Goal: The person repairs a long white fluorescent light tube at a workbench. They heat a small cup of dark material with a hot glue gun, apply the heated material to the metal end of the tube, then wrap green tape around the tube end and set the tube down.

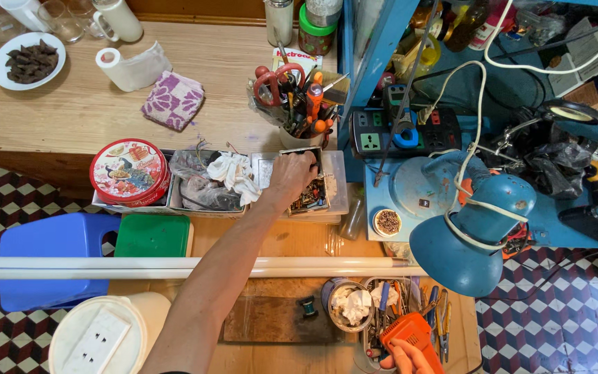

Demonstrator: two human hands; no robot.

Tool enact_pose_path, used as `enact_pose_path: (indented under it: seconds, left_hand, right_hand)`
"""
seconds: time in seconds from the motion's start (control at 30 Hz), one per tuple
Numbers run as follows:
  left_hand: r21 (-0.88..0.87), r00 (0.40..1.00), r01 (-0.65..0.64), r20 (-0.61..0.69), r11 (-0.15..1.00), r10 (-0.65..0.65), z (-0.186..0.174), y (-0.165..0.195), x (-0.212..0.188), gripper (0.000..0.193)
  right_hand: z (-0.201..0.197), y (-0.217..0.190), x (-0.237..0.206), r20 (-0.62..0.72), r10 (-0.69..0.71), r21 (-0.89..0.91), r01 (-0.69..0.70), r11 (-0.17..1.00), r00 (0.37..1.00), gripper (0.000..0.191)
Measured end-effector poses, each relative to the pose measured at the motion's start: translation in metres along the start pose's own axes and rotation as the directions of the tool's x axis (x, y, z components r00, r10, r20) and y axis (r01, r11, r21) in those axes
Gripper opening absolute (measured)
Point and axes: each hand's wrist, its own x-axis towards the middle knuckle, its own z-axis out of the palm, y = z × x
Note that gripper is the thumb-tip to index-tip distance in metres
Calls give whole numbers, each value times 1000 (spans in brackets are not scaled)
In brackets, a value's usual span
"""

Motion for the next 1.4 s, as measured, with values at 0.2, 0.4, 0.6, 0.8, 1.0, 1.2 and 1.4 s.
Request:
enact_pose_path:
  seconds: [0.2,0.4,0.6,0.8,1.0,1.2,1.4]
  left_hand:
    - [-49,995,-50,-94,998,45,4,-2,-5,18]
    - [-119,988,-37,-155,992,18,-5,5,-15,19]
    - [-180,993,-88,56,980,99,40,70,-48,21]
    - [-416,976,-193,13,889,218,95,127,-70,15]
    - [-368,965,-229,32,901,259,109,138,-68,10]
    - [-350,963,-197,106,916,247,107,142,-76,14]
    - [-339,965,-209,77,917,249,98,147,-79,24]
  right_hand:
    - [-3,8,5,34,105,119,-108,987,994,28]
    - [0,-38,-33,27,87,189,-90,978,996,29]
    - [0,-92,-66,49,105,143,-111,983,993,29]
    - [-8,-100,-71,20,126,143,-128,981,992,29]
    - [-20,-82,-69,21,139,194,-141,971,990,30]
    - [-29,-86,-79,10,136,133,-137,982,991,30]
    - [-38,-94,-92,-4,134,150,-132,980,991,29]
